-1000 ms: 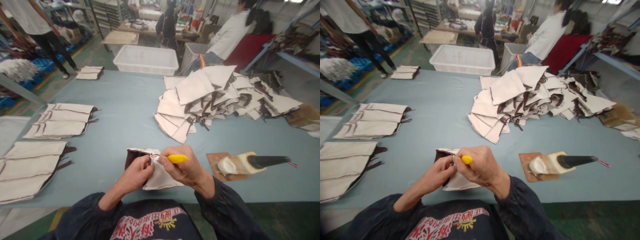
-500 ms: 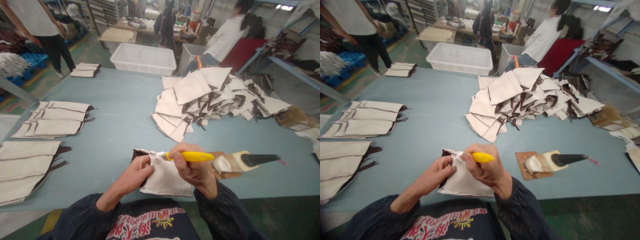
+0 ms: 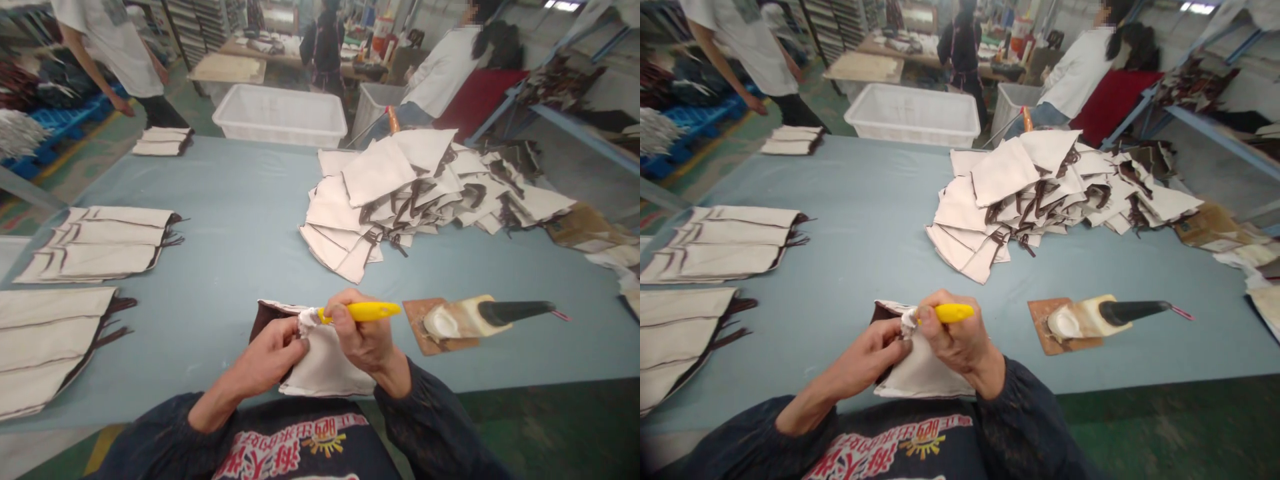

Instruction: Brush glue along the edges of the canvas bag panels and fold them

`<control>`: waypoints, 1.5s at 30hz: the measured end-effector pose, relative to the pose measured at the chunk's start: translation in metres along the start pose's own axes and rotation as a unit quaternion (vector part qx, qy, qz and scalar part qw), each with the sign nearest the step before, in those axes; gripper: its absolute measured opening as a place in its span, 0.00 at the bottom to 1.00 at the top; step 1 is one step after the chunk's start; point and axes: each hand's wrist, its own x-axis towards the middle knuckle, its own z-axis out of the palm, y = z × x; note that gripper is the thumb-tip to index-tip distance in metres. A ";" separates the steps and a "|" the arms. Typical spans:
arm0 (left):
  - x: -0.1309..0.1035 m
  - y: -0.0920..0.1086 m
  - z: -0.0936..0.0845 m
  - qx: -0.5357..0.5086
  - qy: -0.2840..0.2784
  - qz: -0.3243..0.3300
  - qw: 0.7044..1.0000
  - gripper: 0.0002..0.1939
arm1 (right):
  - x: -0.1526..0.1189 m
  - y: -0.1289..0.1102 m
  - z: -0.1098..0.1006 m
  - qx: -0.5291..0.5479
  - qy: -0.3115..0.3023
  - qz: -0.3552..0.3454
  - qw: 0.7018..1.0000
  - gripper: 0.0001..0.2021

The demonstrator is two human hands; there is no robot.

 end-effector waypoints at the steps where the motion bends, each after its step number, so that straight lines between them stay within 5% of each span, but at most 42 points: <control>1: 0.000 0.000 0.000 0.007 0.002 0.006 1.000 0.09 | -0.001 0.001 0.003 0.005 0.009 0.009 1.000 0.14; 7: 0.004 -0.007 -0.003 0.104 0.059 0.083 0.989 0.10 | -0.016 0.007 0.013 0.030 0.135 0.058 0.989 0.13; 10: 0.005 -0.021 -0.008 0.284 0.088 0.174 0.939 0.16 | -0.030 0.004 0.004 0.024 0.195 0.080 0.977 0.12; 16: 0.010 -0.048 -0.013 0.495 0.089 0.295 0.812 0.17 | -0.041 -0.005 0.000 -0.072 0.131 0.082 0.985 0.07; 22: 0.017 -0.062 -0.014 0.557 0.126 0.353 0.741 0.16 | -0.046 -0.023 0.008 -0.151 0.084 0.038 0.984 0.11; 30: 0.020 -0.069 -0.015 0.578 0.128 0.371 0.715 0.15 | -0.038 -0.033 -0.012 -0.157 0.029 0.045 0.986 0.11; 35: 0.021 -0.065 -0.013 0.569 0.141 0.393 0.708 0.13 | -0.029 -0.030 -0.010 -0.146 0.097 0.056 0.983 0.10; 40: 0.021 -0.065 -0.011 0.538 0.169 0.410 0.717 0.11 | -0.055 -0.016 0.017 -0.073 0.113 0.162 0.978 0.11; 45: 0.018 -0.076 -0.007 0.488 0.186 0.412 0.747 0.12 | -0.066 -0.012 0.015 -0.015 0.088 0.263 0.961 0.16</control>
